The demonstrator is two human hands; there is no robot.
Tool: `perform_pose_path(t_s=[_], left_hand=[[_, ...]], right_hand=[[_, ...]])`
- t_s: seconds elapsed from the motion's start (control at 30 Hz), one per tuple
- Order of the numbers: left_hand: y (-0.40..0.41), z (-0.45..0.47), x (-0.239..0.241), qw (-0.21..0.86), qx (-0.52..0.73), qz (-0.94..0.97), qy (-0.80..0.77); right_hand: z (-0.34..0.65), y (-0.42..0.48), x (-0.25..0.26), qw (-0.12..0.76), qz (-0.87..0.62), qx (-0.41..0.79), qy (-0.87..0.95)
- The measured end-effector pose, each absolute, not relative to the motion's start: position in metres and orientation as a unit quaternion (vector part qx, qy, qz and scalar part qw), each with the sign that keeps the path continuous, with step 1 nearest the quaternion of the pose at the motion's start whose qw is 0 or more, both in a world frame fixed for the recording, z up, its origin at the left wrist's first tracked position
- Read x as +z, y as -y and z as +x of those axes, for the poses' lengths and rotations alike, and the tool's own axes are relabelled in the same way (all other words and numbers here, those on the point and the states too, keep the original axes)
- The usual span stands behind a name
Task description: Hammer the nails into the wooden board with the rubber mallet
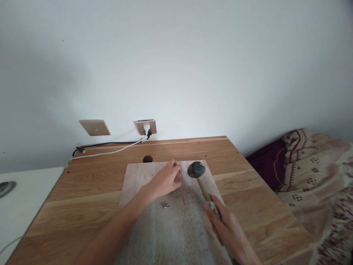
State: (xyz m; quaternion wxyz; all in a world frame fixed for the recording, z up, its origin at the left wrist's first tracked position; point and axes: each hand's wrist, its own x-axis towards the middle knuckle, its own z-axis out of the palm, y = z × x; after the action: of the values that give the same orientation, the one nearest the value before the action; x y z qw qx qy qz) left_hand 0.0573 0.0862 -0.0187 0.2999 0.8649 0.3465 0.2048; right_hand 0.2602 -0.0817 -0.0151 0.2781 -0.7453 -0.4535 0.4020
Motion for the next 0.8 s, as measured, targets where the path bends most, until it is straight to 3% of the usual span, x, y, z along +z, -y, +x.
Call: perform_pose_path(t_s=[0.3,0.8], left_hand=[[-0.048,0.036,-0.015,0.255,0.119,0.909,-0.307],[-0.085,0.075,-0.05,0.291,0.285,0.813,-0.415]], right_hand=[[0.261,0.083,-0.019,0.296,-0.745,0.409,0.436],[0.261,0.09,-0.016,0.321,-0.741,0.421,0.414]])
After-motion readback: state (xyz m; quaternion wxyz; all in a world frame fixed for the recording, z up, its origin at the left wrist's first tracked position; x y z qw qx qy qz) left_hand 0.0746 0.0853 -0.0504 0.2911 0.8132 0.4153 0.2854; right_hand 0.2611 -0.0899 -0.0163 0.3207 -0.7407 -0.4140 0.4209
